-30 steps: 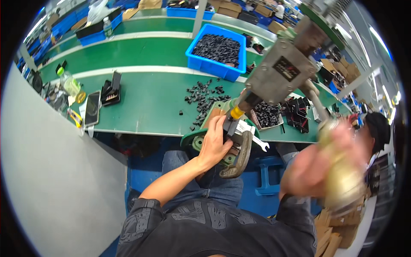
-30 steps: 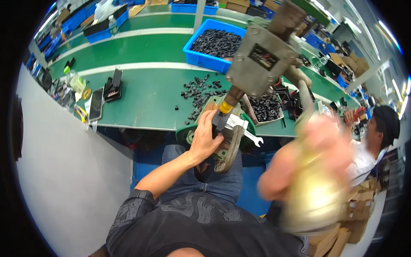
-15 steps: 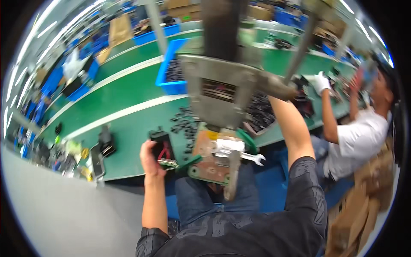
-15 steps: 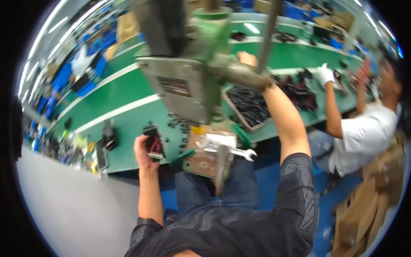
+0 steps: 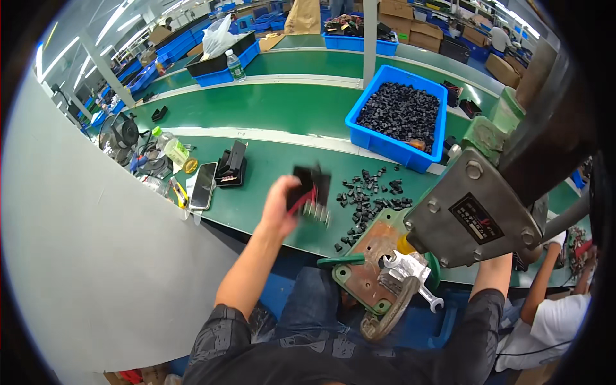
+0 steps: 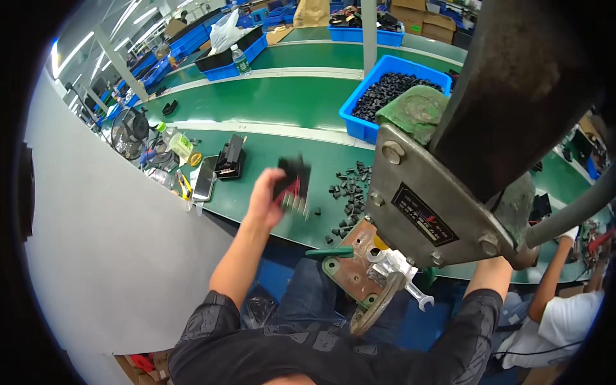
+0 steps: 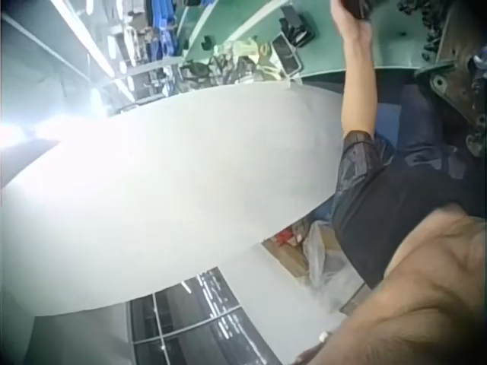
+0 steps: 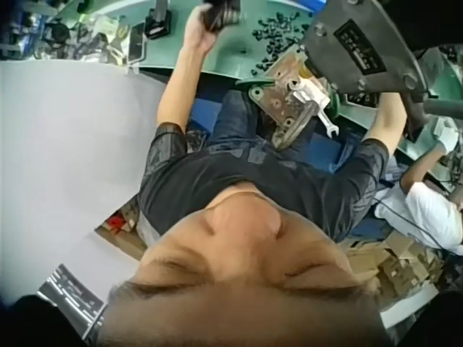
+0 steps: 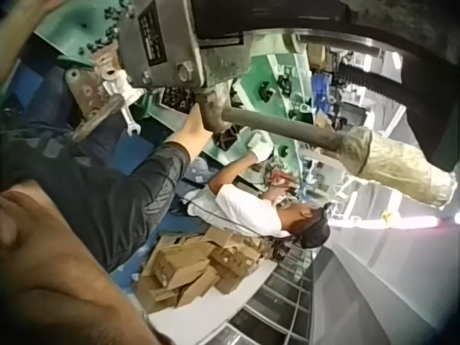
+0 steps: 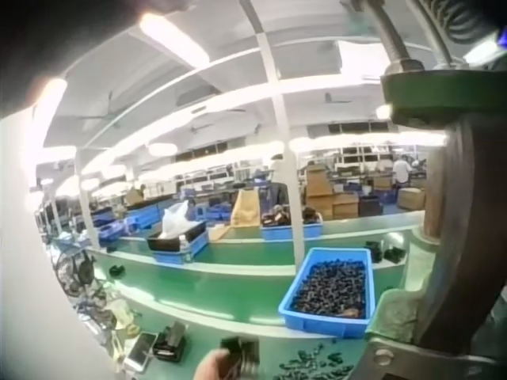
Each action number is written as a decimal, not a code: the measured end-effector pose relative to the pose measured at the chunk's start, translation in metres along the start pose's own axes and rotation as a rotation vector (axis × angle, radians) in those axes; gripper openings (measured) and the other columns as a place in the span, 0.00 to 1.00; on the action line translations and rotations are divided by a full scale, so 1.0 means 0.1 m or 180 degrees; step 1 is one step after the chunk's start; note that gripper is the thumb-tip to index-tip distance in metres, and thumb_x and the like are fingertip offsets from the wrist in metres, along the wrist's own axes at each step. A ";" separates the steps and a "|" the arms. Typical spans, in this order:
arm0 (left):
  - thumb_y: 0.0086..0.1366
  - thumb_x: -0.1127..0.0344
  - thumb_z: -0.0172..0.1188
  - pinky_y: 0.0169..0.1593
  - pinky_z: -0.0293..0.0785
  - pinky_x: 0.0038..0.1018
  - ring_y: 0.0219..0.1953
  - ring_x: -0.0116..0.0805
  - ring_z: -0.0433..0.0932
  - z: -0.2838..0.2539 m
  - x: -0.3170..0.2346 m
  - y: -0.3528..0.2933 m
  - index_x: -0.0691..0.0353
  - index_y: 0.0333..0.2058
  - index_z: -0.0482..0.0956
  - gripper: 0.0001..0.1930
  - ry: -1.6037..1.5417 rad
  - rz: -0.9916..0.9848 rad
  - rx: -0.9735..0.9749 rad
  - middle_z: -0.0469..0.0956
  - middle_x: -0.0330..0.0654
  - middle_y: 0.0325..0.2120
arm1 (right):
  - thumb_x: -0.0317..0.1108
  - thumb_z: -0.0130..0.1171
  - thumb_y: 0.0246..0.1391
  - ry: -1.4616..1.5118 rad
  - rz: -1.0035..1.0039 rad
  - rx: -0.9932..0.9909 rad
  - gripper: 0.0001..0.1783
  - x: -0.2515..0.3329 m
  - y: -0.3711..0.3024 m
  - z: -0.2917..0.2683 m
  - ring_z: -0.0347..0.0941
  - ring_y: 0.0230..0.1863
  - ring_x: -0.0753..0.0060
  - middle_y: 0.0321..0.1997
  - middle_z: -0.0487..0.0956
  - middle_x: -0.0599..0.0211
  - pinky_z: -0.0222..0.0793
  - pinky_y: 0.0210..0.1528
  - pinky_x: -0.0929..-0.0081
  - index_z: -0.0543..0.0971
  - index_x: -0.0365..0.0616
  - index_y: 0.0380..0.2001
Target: Assembling small mechanical components using a manual press machine on an industrial assembly line.
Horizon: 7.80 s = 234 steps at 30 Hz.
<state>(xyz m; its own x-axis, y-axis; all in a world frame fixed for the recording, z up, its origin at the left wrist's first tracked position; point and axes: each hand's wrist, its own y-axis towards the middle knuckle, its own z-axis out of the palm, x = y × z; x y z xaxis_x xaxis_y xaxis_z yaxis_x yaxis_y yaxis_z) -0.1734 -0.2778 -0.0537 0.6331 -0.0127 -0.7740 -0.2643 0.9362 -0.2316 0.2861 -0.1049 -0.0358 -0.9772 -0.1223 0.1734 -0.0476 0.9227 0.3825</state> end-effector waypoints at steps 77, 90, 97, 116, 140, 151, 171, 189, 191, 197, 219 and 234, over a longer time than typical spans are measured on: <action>0.75 0.53 0.53 0.49 0.82 0.32 0.43 0.36 0.84 0.22 0.69 -1.33 0.69 0.53 0.75 0.22 -0.0687 -0.0085 0.1015 0.82 0.46 0.44 | 0.37 0.71 0.46 -0.0480 -0.0306 0.0284 0.14 0.52 -0.85 -0.19 0.77 0.46 0.49 0.38 0.79 0.52 0.72 0.47 0.54 0.81 0.42 0.33; 0.73 0.59 0.58 0.48 0.82 0.30 0.43 0.33 0.84 0.27 0.70 -1.31 0.69 0.53 0.76 0.19 -0.0514 -0.0106 0.1118 0.83 0.46 0.44 | 0.32 0.67 0.51 0.1290 0.0110 -0.0273 0.09 0.26 -0.91 -0.31 0.79 0.36 0.42 0.31 0.81 0.50 0.74 0.42 0.56 0.81 0.38 0.31; 0.72 0.60 0.59 0.50 0.81 0.30 0.44 0.34 0.84 0.36 0.65 -1.32 0.69 0.53 0.77 0.19 -0.0343 0.0044 0.1279 0.83 0.47 0.45 | 0.30 0.62 0.63 0.5210 0.0511 0.0419 0.10 0.73 -1.64 -1.00 0.79 0.32 0.74 0.32 0.81 0.65 0.78 0.33 0.77 0.80 0.34 0.43; 0.66 0.66 0.67 0.46 0.78 0.22 0.39 0.25 0.81 1.01 0.55 -1.78 0.71 0.48 0.82 0.16 0.0675 0.0310 0.1604 0.84 0.43 0.39 | 0.32 0.60 0.65 0.6313 0.0915 0.1196 0.09 1.20 -2.63 -1.35 0.79 0.29 0.75 0.32 0.81 0.61 0.74 0.26 0.79 0.80 0.35 0.41; 0.64 0.66 0.69 0.44 0.76 0.21 0.37 0.25 0.81 1.02 0.60 -1.88 0.71 0.46 0.83 0.15 0.1322 0.0946 0.1322 0.84 0.41 0.36 | 0.21 0.63 0.58 0.3428 -0.0031 -0.0054 0.02 1.54 -2.74 -1.51 0.72 0.26 0.80 0.29 0.78 0.67 0.67 0.29 0.82 0.81 0.33 0.33; 0.72 0.66 0.58 0.53 0.79 0.28 0.48 0.31 0.81 0.93 0.60 -1.69 0.70 0.59 0.72 0.21 -0.0111 0.0393 0.0570 0.80 0.45 0.49 | 0.34 0.74 0.53 0.3542 -0.0001 -0.0559 0.21 1.61 -2.71 -1.44 0.75 0.33 0.77 0.32 0.78 0.68 0.72 0.35 0.79 0.77 0.36 0.45; 0.73 0.64 0.57 0.55 0.75 0.27 0.50 0.29 0.80 0.49 0.39 -1.62 0.70 0.58 0.74 0.20 0.0016 -0.0481 0.0772 0.82 0.42 0.48 | 0.20 0.67 0.47 0.2347 -0.1353 0.0031 0.17 1.64 -2.68 -1.45 0.80 0.39 0.58 0.44 0.80 0.57 0.76 0.42 0.65 0.82 0.38 0.44; 0.54 0.74 0.66 0.48 0.77 0.41 0.45 0.57 0.82 0.80 1.24 -1.36 0.63 0.61 0.65 0.35 0.2907 0.1565 0.0757 0.80 0.58 0.45 | 0.23 0.69 0.49 0.2241 -0.0732 -0.0462 0.13 1.43 -2.73 -1.46 0.81 0.38 0.62 0.52 0.79 0.54 0.77 0.42 0.69 0.84 0.36 0.41; 0.54 0.74 0.66 0.44 0.79 0.41 0.41 0.58 0.83 0.79 1.30 -1.32 0.63 0.62 0.64 0.36 0.2948 0.1740 0.0833 0.81 0.59 0.40 | 0.23 0.69 0.49 0.2238 -0.0721 -0.0447 0.13 1.44 -2.74 -1.49 0.81 0.39 0.62 0.52 0.79 0.53 0.77 0.43 0.70 0.84 0.36 0.41; 0.50 0.75 0.66 0.44 0.79 0.44 0.41 0.61 0.81 0.69 1.43 -1.30 0.66 0.64 0.60 0.40 0.3333 0.2486 0.0773 0.80 0.60 0.43 | 0.24 0.70 0.50 0.1982 -0.1131 -0.0763 0.14 1.41 -2.64 -1.84 0.80 0.46 0.55 0.49 0.81 0.50 0.76 0.50 0.65 0.84 0.36 0.41; 0.49 0.75 0.66 0.54 0.79 0.40 0.59 0.58 0.73 0.70 1.44 -1.36 0.74 0.61 0.59 0.39 0.3600 0.2561 0.0739 0.69 0.61 0.57 | 0.32 0.71 0.47 0.0965 -0.2280 -0.1960 0.18 2.24 -2.70 -2.19 0.71 0.45 0.68 0.40 0.68 0.72 0.68 0.55 0.58 0.71 0.60 0.36; 0.48 0.77 0.65 0.60 0.73 0.41 0.59 0.61 0.73 0.73 1.46 -1.33 0.74 0.63 0.58 0.42 0.3359 0.2790 0.1010 0.69 0.65 0.59 | 0.34 0.72 0.44 0.1077 -0.2539 -0.2524 0.18 2.07 -2.69 -1.77 0.72 0.44 0.71 0.39 0.70 0.79 0.65 0.55 0.64 0.73 0.62 0.35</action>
<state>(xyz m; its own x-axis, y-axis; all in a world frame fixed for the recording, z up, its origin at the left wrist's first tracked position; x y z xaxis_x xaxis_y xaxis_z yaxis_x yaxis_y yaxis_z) 0.0073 -0.3786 -0.0932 -0.5229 0.4865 -0.6999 -0.0203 0.8138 0.5808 0.1338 -0.4437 0.0580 -0.6186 -0.7638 -0.1843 -0.3627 0.0695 0.9293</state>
